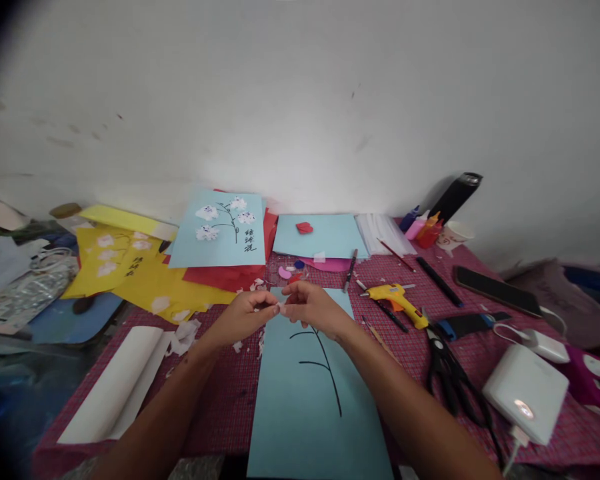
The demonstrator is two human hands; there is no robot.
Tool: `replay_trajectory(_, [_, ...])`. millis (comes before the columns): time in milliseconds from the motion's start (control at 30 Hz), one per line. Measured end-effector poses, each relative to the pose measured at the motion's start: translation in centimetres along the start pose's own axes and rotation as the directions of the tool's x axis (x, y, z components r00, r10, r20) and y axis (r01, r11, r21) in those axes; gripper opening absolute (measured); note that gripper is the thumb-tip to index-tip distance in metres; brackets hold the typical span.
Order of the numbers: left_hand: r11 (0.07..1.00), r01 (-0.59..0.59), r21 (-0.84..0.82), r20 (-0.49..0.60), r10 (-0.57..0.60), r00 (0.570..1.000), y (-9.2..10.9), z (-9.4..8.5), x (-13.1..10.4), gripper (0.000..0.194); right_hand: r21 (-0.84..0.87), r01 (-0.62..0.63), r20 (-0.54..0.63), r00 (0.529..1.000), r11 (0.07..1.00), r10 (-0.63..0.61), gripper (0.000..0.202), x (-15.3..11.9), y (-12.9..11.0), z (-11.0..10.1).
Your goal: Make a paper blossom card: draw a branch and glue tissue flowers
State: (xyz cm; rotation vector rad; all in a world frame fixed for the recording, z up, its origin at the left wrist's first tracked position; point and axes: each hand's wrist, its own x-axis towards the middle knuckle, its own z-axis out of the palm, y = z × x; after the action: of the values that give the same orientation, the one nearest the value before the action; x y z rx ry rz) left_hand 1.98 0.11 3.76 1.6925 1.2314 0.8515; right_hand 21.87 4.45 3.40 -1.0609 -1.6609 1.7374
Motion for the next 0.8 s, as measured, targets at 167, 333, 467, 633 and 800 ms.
replay_trajectory(167, [0.997,-0.033,0.073,0.028,0.031,0.999,-0.8,0.4,0.0,0.021,-0.176,-0.011,-0.039,0.999,0.984,0.004,0.016,0.3,0.3,0.0])
replay_trajectory(333, [0.997,-0.027,0.075,0.003,0.027,1.0,-0.9,0.5,0.1,0.02,-0.181,-0.01,-0.113,0.994,0.983,-0.011,0.014,0.5,0.5,0.5])
replay_trajectory(467, [0.997,-0.001,0.073,-0.038,0.004,0.999,-1.0,0.6,0.3,0.022,-0.147,-0.017,-0.18,0.984,0.989,-0.01,0.02,0.4,0.2,-0.4])
replay_trajectory(633, [0.954,-0.142,0.263,0.014,0.143,0.99,-1.5,1.3,0.4,0.018,-0.364,-0.041,-0.243,0.969,0.931,-0.053,0.016,-0.4,0.8,-4.3])
replay_trajectory(800, [0.876,-0.292,0.384,0.188,0.236,0.953,-1.7,2.1,0.1,0.022,-0.654,-0.087,-0.289,0.947,0.751,-0.142,0.015,-1.1,2.4,-6.4])
